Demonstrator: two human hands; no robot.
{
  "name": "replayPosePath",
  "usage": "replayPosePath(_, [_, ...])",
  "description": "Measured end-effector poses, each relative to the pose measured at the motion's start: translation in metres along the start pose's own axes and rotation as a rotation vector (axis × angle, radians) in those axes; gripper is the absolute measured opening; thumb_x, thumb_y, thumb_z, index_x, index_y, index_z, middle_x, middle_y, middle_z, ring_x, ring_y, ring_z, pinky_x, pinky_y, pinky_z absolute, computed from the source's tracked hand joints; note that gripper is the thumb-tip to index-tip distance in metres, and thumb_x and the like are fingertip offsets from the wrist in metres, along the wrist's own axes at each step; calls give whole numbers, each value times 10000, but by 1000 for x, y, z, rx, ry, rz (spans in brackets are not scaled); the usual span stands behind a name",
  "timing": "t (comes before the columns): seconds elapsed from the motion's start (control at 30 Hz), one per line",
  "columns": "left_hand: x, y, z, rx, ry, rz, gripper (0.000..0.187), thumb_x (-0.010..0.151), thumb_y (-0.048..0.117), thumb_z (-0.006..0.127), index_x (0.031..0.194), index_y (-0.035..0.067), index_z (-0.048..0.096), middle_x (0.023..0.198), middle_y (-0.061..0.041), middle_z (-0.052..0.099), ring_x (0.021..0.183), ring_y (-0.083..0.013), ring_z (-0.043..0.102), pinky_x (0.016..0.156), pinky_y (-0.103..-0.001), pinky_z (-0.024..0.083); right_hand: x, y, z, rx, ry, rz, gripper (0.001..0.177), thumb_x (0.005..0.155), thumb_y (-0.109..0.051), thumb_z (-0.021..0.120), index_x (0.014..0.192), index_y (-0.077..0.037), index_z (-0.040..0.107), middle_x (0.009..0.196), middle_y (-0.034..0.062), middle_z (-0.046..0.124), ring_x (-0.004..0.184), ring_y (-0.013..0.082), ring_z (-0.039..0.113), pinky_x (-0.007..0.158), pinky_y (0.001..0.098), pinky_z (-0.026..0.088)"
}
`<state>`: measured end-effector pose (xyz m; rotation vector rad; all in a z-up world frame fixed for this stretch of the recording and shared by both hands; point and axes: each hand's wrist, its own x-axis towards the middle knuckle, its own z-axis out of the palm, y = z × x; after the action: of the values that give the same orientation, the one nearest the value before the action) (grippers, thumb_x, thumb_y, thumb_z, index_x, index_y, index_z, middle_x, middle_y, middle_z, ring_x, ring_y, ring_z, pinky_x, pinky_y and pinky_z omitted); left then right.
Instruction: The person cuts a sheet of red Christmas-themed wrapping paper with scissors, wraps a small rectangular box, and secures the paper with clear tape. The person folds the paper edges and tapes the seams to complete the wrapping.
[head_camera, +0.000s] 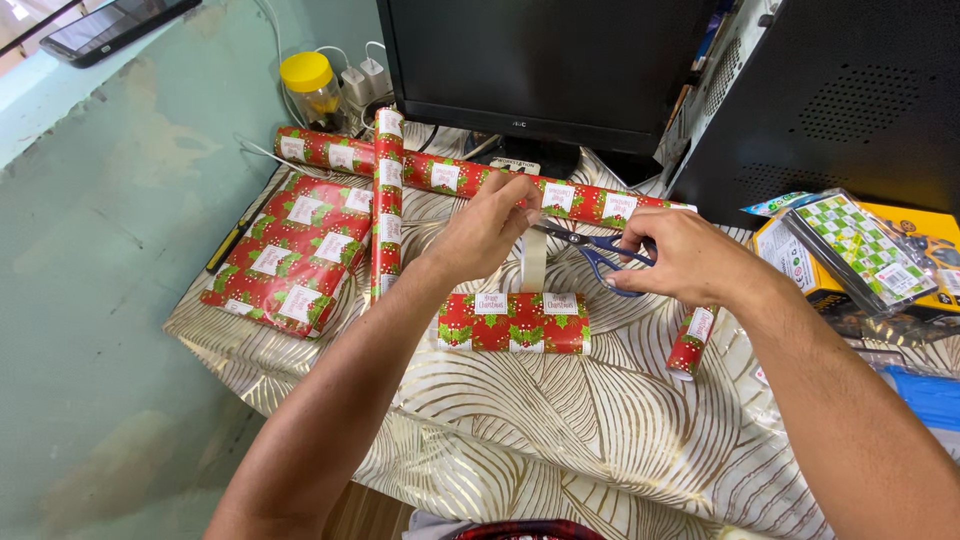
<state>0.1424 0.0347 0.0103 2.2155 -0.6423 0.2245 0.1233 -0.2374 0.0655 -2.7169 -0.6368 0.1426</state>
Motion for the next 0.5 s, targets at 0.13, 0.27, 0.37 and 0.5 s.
replayPosePath(0.13, [2, -5, 22, 16, 174, 52, 117, 1092, 213, 539, 1107, 99, 562, 1085, -113, 602, 997, -283, 647, 877, -421, 545, -1, -11, 3, -17, -20, 53, 455, 684, -368, 865, 922, -9, 719, 906, 154, 721, 839, 284, 707, 755, 408, 548])
replayPosePath(0.27, [4, 3, 47, -7, 262, -159, 162, 1111, 256, 461, 1138, 116, 538, 1115, -145, 559, 903, -290, 675, 791, -422, 584, -3, -21, 6, -36, -6, 68, 448, 696, -386, 859, 908, -17, 718, 900, 148, 721, 838, 279, 698, 751, 408, 544])
replayPosePath(0.37, [0, 7, 51, 7, 316, -132, 188, 1102, 274, 448, 1138, 114, 540, 1179, -175, 544, 872, -331, 691, 741, -449, 595, -6, -24, 9, -45, 19, 76, 455, 705, -395, 864, 893, -10, 710, 911, 148, 709, 845, 280, 684, 741, 416, 536])
replayPosePath(0.5, [0, 8, 47, 16, 336, 0, 164, 1100, 240, 467, 1168, 108, 537, 1257, -204, 526, 912, -368, 708, 765, -471, 600, -10, -18, 4, -34, 5, 116, 467, 705, -404, 844, 899, -5, 700, 872, 154, 715, 807, 288, 698, 745, 417, 544])
